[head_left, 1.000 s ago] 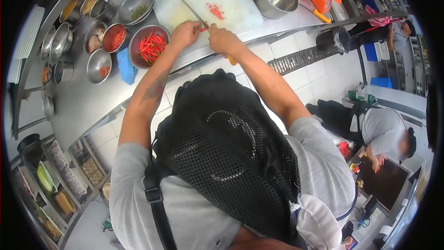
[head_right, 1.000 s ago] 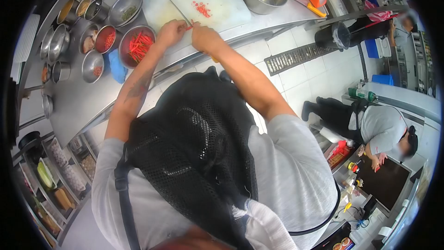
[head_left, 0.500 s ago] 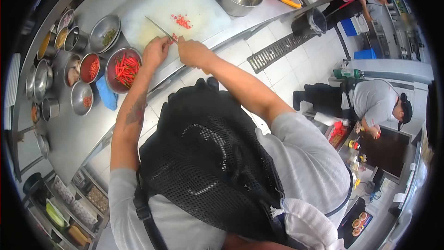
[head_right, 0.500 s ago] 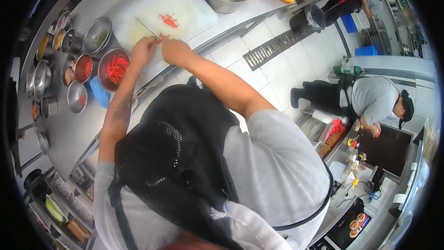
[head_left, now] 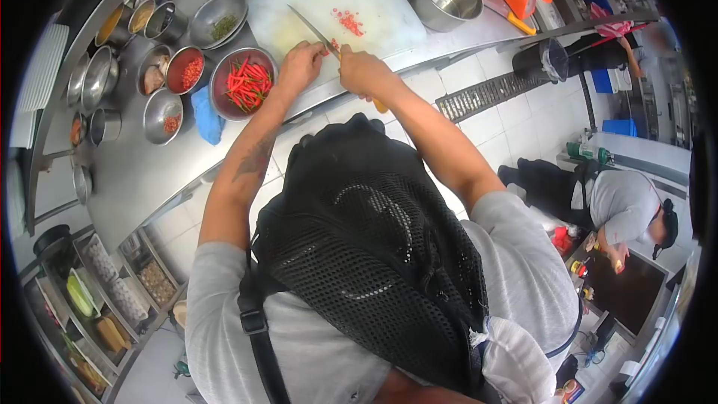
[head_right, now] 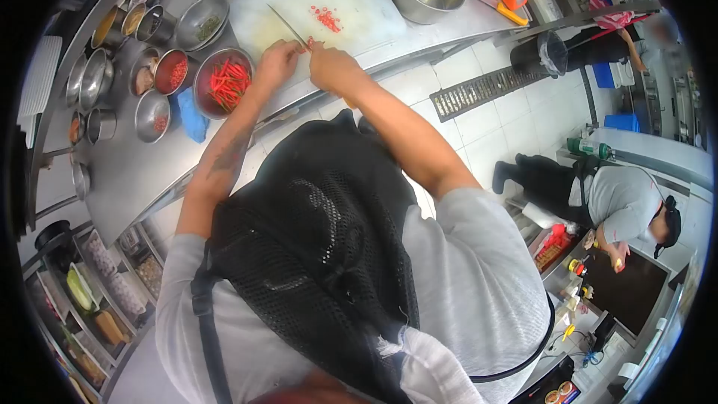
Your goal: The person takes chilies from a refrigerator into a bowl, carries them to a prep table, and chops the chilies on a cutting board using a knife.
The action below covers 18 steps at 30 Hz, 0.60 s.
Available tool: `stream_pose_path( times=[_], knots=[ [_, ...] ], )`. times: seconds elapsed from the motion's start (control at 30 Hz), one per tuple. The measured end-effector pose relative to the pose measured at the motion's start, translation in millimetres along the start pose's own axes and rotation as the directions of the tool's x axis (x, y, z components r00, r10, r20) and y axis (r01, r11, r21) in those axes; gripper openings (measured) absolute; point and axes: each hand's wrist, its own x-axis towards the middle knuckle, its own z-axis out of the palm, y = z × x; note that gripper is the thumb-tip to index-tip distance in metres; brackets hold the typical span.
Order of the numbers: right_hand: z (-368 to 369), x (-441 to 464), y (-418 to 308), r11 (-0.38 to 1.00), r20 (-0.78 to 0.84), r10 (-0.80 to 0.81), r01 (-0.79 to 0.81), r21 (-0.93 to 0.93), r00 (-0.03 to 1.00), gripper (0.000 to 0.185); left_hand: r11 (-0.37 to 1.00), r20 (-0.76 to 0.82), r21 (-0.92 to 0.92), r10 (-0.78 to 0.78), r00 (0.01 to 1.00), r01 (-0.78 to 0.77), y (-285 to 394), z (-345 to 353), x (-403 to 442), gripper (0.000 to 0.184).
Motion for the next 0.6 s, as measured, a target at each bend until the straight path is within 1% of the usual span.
stream_pose_path(
  times=[0.03,0.1,0.13,0.2,0.23,0.3,0.33,0.4,0.43,0.5,0.53,0.6],
  knots=[
    [8.2,11.9,4.7,1.0,0.001,-0.007,0.007,-0.006,1.0,0.047,1.0,-0.008,0.002,-0.004,1.0,0.004,-0.9,-0.9,1.8,0.018],
    [39.0,39.9,23.6,0.982,-0.208,-0.165,0.141,-0.125,0.964,0.046,0.999,-0.052,0.012,0.053,0.997,-0.052,-2.8,1.8,-0.4,0.015],
    [32.6,35.6,20.0,0.982,-0.204,-0.165,0.142,-0.121,0.965,0.046,0.999,-0.048,0.014,0.049,0.998,-0.049,-2.0,2.4,0.6,0.015],
    [10.2,21.0,4.5,0.992,-0.107,-0.124,0.12,-0.045,0.986,0.048,1.0,0.006,0.027,-0.002,1.0,0.002,-0.9,-1.0,2.2,0.014],
    [16.0,22.0,6.2,0.992,-0.106,-0.124,0.12,-0.04,0.987,0.048,1.0,0.011,0.03,-0.002,1.0,0.002,-0.4,-2.2,0.6,0.014],
    [24.5,26.4,11.9,0.985,-0.126,-0.124,0.107,-0.135,0.984,0.047,0.999,0.002,0.04,0.003,1.0,-0.003,1.9,-3.3,2.8,0.013],
    [20.8,25.1,9.6,0.985,-0.123,-0.123,0.106,-0.136,0.985,0.047,0.999,0.003,0.039,0.0,1.0,0.0,2.4,-2.8,3.1,0.013],
    [11.3,25.6,4.3,0.995,-0.033,-0.062,0.064,0.073,0.998,0.05,1.0,-0.006,-0.014,-0.008,1.0,0.008,1.2,-3.6,2.9,0.011],
    [3.6,21.1,-1.8,0.994,-0.037,-0.074,0.077,0.078,0.997,0.05,1.0,-0.01,-0.001,-0.006,1.0,0.006,-3.0,-3.7,4.5,0.011],
    [-8.7,5.6,-8.1,0.997,-0.007,-0.072,0.072,0.017,0.997,0.058,0.999,0.014,0.022,-0.024,1.0,0.024,-9.9,1.7,5.7,0.012],
    [-2.2,16.8,-4.2,0.997,-0.018,-0.077,0.077,0.011,0.997,0.058,1.0,0.003,0.023,-0.016,1.0,0.016,-9.5,-0.7,11.9,0.012],
    [32.9,41.6,12.2,0.993,-0.094,-0.09,0.082,-0.086,0.991,0.059,1.0,0.003,0.013,-0.023,1.0,0.023,-7.8,0.9,6.3,0.014]
  ],
)
